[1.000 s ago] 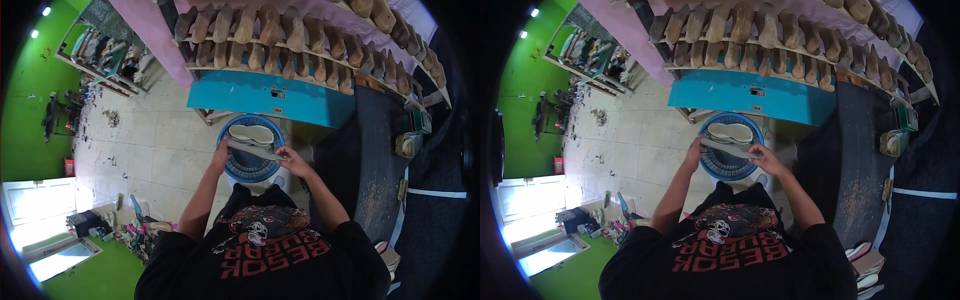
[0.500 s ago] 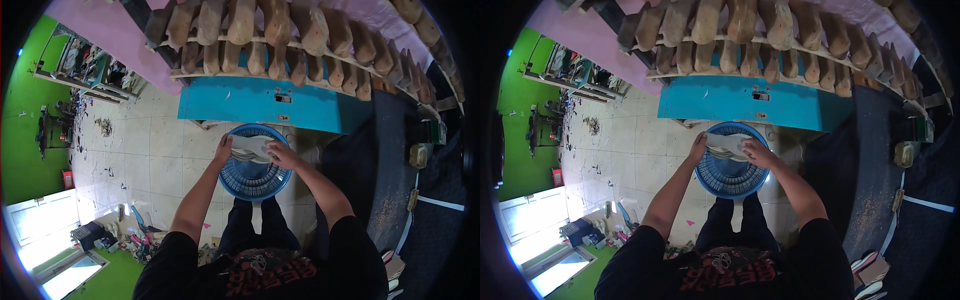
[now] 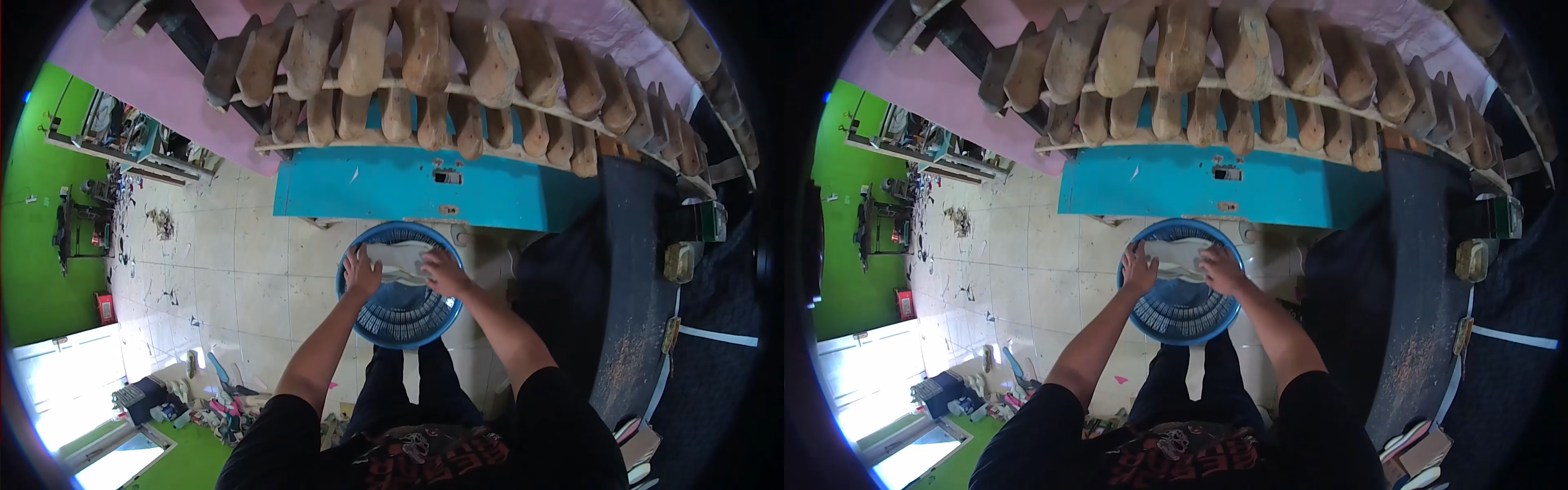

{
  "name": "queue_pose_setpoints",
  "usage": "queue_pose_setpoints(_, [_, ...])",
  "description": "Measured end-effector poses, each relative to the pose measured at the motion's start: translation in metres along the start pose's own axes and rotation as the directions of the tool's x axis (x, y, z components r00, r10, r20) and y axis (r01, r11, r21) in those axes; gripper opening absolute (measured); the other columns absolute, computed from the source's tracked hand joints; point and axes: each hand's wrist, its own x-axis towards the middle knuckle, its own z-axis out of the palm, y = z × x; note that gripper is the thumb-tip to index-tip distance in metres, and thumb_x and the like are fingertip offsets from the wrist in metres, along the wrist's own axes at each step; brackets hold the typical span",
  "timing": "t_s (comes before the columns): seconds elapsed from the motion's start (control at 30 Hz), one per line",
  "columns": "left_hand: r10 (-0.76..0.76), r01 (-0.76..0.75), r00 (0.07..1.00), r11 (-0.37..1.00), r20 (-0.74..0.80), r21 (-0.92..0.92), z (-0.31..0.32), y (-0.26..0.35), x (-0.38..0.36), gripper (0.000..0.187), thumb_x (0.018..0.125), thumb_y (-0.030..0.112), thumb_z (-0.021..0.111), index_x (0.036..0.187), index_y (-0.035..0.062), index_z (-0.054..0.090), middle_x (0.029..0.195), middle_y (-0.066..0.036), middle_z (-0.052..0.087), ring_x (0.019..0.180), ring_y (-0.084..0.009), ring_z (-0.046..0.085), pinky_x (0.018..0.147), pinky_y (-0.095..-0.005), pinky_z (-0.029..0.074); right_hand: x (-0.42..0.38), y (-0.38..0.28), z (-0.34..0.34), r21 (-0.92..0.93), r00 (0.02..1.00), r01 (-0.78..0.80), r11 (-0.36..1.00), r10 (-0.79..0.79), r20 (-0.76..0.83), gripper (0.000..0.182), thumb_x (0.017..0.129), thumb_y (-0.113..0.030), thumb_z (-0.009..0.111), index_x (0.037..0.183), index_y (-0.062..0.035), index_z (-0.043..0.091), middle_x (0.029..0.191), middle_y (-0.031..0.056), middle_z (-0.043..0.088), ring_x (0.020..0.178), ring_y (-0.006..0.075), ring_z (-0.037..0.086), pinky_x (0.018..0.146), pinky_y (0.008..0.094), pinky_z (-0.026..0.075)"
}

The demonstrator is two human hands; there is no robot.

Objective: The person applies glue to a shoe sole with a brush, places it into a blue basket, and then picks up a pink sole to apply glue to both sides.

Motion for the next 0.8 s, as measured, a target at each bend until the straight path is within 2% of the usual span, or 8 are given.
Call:
queue_pose_setpoints(0.13, [0.114, -0.116, 0.993, 0.989, 0.027, 0.097, -0.007, 0.004, -0.006, 0.073, 0.091, 0.035, 0.063, 0.154, 0.0142, 0.032, 0.157, -0.018, 0.023, 0.143, -0.0407, 0.029, 0.108, -0.0590, 0.039, -0.003, -0.016, 0.007, -0.194, 0.999, -0.047, 0.980, 0.046, -0.012, 0.045, 0.078, -0.020, 0.073, 0.119, -0.0063, 0.064, 0.145, 0.0117, 0.044, 0.137, 0.0339, 0.039, 0.109, 0.0518, 0.035])
queue_pose_setpoints(0.2, [0.085, -0.150, 0.967, 0.952, 0.241, 0.268, -0.014, 0.006, -0.008, 0.075, 0.092, 0.034, 0.061, 0.156, 0.0138, 0.027, 0.158, -0.020, 0.019, 0.143, -0.0426, 0.029, 0.111, -0.0579, 0.036, -0.003, -0.025, 0.010, -0.230, 0.998, -0.066, 0.971, 0.065, -0.013, 0.046, 0.077, -0.019, 0.073, 0.121, -0.0051, 0.063, 0.145, 0.0121, 0.044, 0.137, 0.0344, 0.038, 0.106, 0.0527, 0.038])
queue_pose_setpoints(0.3, [0.170, -0.226, 0.968, 0.908, 0.183, 0.354, 0.004, -0.011, -0.002, 0.074, 0.090, 0.032, 0.063, 0.153, 0.0076, 0.032, 0.157, -0.017, 0.023, 0.140, -0.0401, 0.033, 0.108, -0.0568, 0.040, -0.004, -0.040, 0.010, -0.196, 0.982, -0.167, 0.966, 0.180, 0.052, 0.053, 0.080, -0.020, 0.072, 0.127, -0.0029, 0.059, 0.150, 0.0130, 0.038, 0.139, 0.0347, 0.035, 0.110, 0.0529, 0.036])
queue_pose_setpoints(0.37, [0.167, -0.224, 0.968, 0.913, 0.189, 0.342, 0.005, -0.011, 0.005, 0.073, 0.091, 0.031, 0.062, 0.153, 0.0067, 0.032, 0.157, -0.016, 0.023, 0.139, -0.0405, 0.034, 0.108, -0.0556, 0.041, -0.005, -0.046, 0.014, -0.313, 0.977, -0.180, 0.933, 0.207, 0.055, 0.057, 0.081, -0.023, 0.071, 0.131, 0.0001, 0.055, 0.155, 0.0135, 0.033, 0.140, 0.0349, 0.034, 0.113, 0.0525, 0.033])
queue_pose_setpoints(0.53, [0.196, -0.238, 0.963, 0.942, 0.186, 0.236, -0.005, -0.003, 0.019, 0.074, 0.090, 0.029, 0.061, 0.153, 0.0054, 0.031, 0.155, -0.017, 0.024, 0.136, -0.0418, 0.036, 0.108, -0.0526, 0.042, 0.011, -0.052, 0.013, -0.317, 0.951, -0.259, 0.913, 0.299, 0.084, 0.060, 0.081, -0.025, 0.072, 0.131, 0.0041, 0.055, 0.155, 0.0142, 0.034, 0.139, 0.0343, 0.035, 0.112, 0.0507, 0.035])
queue_pose_setpoints(0.63, [0.238, -0.317, 0.930, 0.904, 0.279, 0.286, -0.001, -0.014, 0.011, 0.080, 0.087, 0.028, 0.063, 0.154, 0.0043, 0.027, 0.153, -0.018, 0.027, 0.134, -0.0434, 0.036, 0.112, -0.0540, 0.037, 0.010, -0.059, 0.022, -0.254, 0.933, -0.335, 0.907, 0.356, 0.044, 0.068, 0.079, -0.028, 0.075, 0.131, 0.0093, 0.053, 0.153, 0.0169, 0.034, 0.133, 0.0328, 0.040, 0.106, 0.0478, 0.040])
queue_pose_setpoints(0.7, [0.377, -0.412, 0.911, 0.830, 0.166, 0.377, 0.006, -0.027, -0.003, 0.084, 0.086, 0.030, 0.065, 0.157, 0.0107, 0.024, 0.152, -0.019, 0.028, 0.136, -0.0451, 0.033, 0.117, -0.0557, 0.029, 0.005, -0.059, 0.028, -0.266, 0.934, -0.333, 0.905, 0.355, 0.039, 0.070, 0.078, -0.028, 0.075, 0.133, 0.0094, 0.052, 0.153, 0.0174, 0.034, 0.133, 0.0331, 0.039, 0.106, 0.0480, 0.040])
queue_pose_setpoints(0.8, [0.355, -0.393, 0.919, 0.860, 0.171, 0.326, 0.012, -0.025, -0.013, 0.086, 0.085, 0.030, 0.065, 0.159, 0.0217, 0.021, 0.151, -0.021, 0.027, 0.140, -0.0469, 0.028, 0.119, -0.0584, 0.020, -0.001, -0.068, 0.037, -0.304, 0.931, -0.343, 0.889, 0.364, 0.016, 0.073, 0.078, -0.027, 0.075, 0.136, 0.0097, 0.050, 0.154, 0.0185, 0.034, 0.134, 0.0340, 0.039, 0.106, 0.0489, 0.040])
